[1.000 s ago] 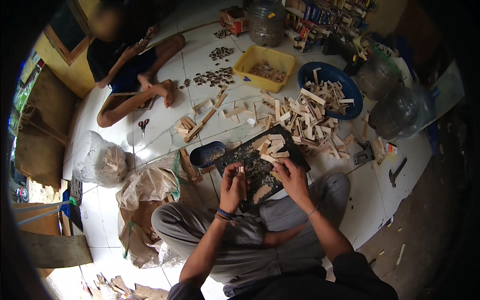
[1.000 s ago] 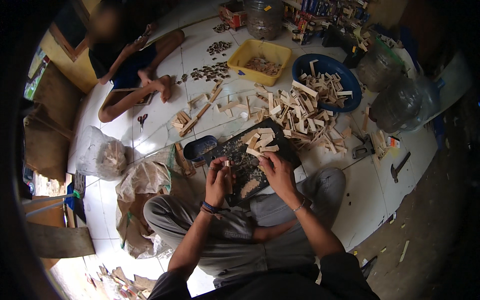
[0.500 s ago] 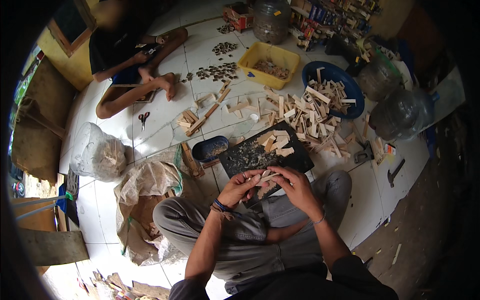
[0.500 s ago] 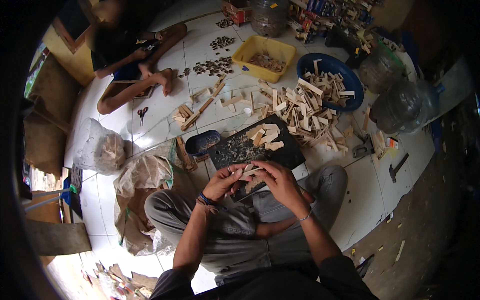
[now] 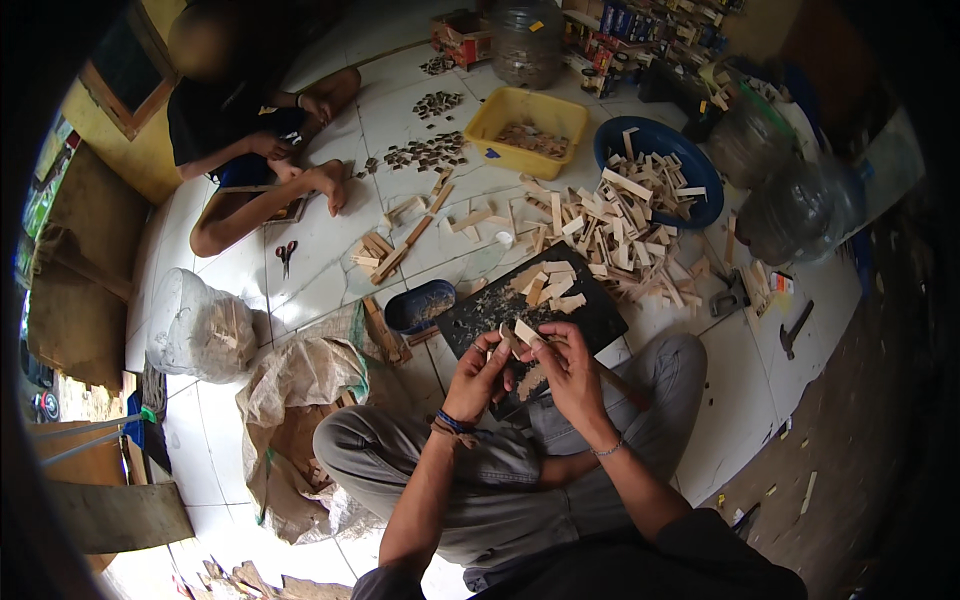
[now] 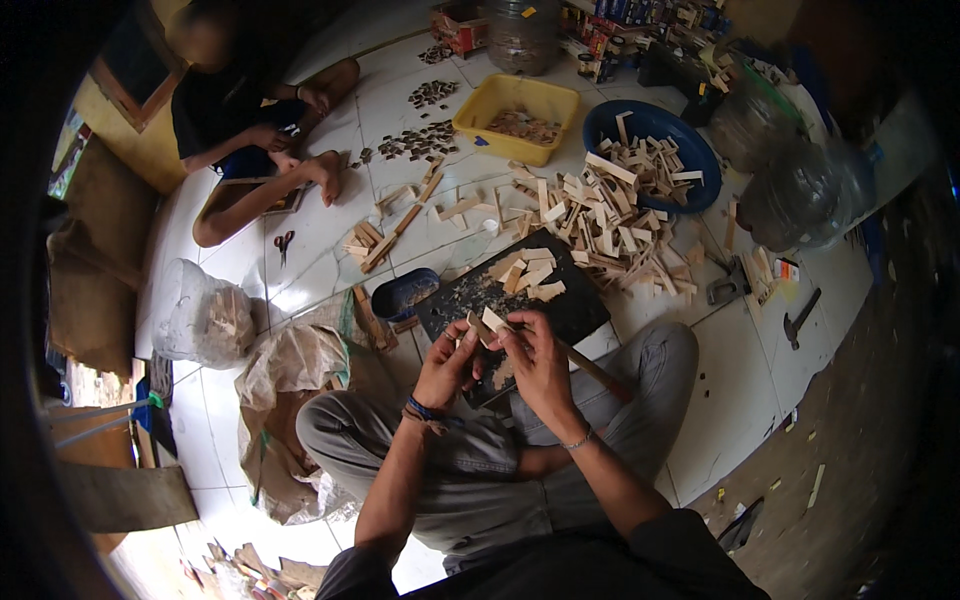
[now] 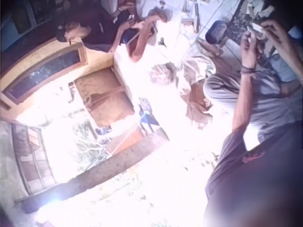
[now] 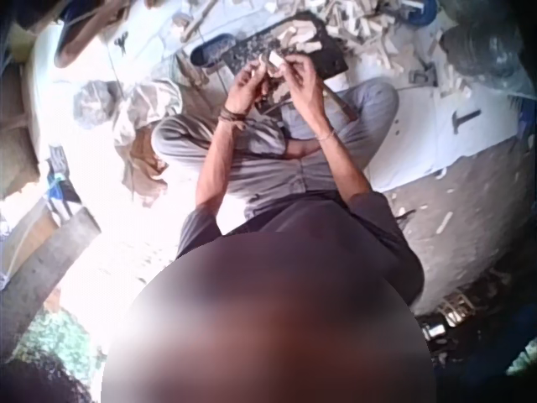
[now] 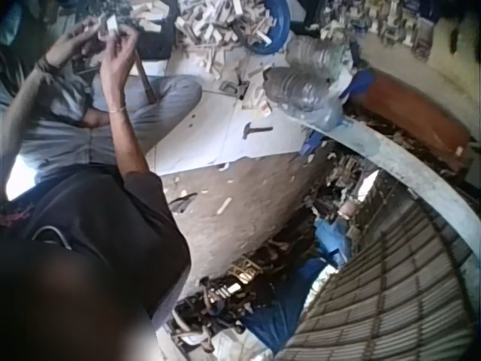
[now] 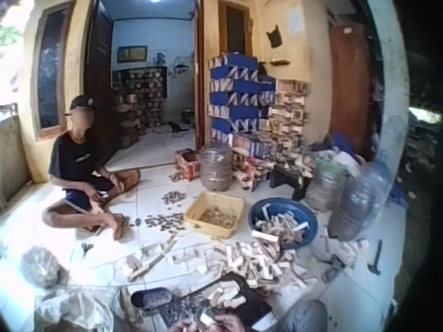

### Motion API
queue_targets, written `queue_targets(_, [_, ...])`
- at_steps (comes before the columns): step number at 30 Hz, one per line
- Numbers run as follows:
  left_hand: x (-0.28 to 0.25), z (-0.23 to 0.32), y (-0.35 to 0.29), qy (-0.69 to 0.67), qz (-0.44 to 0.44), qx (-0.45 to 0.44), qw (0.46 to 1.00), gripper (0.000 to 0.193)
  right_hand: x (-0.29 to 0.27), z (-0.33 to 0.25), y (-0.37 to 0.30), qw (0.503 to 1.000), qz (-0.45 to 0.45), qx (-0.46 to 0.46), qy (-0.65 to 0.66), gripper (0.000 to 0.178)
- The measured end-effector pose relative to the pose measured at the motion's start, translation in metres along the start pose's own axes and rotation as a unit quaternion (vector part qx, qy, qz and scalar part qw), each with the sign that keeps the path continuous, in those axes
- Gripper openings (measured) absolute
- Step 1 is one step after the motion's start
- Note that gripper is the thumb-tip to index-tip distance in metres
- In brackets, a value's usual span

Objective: The person sits on the floor and uses a hammer and chisel to shape small wooden pieces. They repeatedly pick up wood from a sack, position it on a work block, strike it with the hammer, and place the finished pieces into a blue bowl.

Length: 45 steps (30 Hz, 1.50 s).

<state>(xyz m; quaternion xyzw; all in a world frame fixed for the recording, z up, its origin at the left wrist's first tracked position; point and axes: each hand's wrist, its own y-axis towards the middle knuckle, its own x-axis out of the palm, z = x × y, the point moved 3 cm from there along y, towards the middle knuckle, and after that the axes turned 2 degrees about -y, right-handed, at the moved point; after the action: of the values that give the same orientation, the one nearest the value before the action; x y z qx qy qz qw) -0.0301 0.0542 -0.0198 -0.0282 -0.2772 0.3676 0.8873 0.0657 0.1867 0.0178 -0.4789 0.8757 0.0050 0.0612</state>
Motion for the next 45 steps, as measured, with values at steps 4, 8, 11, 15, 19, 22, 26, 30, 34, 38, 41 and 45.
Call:
queue_targets(4, [0.001,-0.001,0.000,-0.003,-0.007,0.013,1.000,0.024,0.007,0.004,0.001,0.997,-0.006,0.026,0.070,0.023])
queue_targets(8, [-0.002,-0.004,0.000,-0.017,0.009,0.012,1.000,0.025,0.007,0.007,-0.001,0.999,-0.023,0.015,0.029,0.023])
queue_targets(11, [0.001,-0.006,0.000,0.001,0.007,0.053,0.999,0.028,0.010,0.006,-0.001,0.999,-0.015,-0.026,0.015,0.022])
queue_targets(15, [0.000,-0.005,0.001,0.052,0.017,0.054,0.997,0.029,0.007,0.000,-0.001,0.995,-0.003,-0.053,-0.078,0.019])
queue_targets(19, [-0.003,-0.005,0.000,0.013,0.016,0.003,1.000,0.029,-0.005,-0.011,-0.002,0.986,-0.030,-0.044,-0.160,0.017])
queue_targets(22, [-0.005,-0.003,-0.002,-0.008,0.023,-0.033,0.999,0.030,-0.010,-0.025,0.001,0.952,-0.010,-0.151,-0.265,0.013])
queue_targets(26, [-0.003,0.000,-0.004,-0.035,0.025,-0.052,0.998,0.030,-0.025,-0.034,0.006,0.948,-0.076,-0.154,-0.267,0.039])
queue_targets(30, [0.000,0.000,-0.005,-0.033,0.003,-0.057,0.998,0.029,-0.026,-0.037,0.007,0.911,-0.155,-0.205,-0.321,0.086])
queue_targets(34, [0.002,-0.001,-0.007,-0.017,-0.029,-0.073,0.997,0.030,-0.021,-0.033,0.010,0.902,-0.169,-0.221,-0.331,0.076])
queue_targets(38, [0.002,-0.003,-0.007,-0.015,-0.019,-0.072,0.997,0.038,-0.020,-0.029,0.010,0.900,-0.152,-0.233,-0.335,0.069])
queue_targets(41, [0.000,-0.005,-0.007,0.006,-0.012,-0.085,0.996,0.038,-0.022,-0.027,0.009,0.899,-0.138,-0.244,-0.337,0.067])
queue_targets(45, [-0.002,-0.006,-0.004,0.038,-0.025,-0.053,0.998,0.035,-0.026,-0.024,0.011,0.890,-0.138,-0.248,-0.356,0.067])
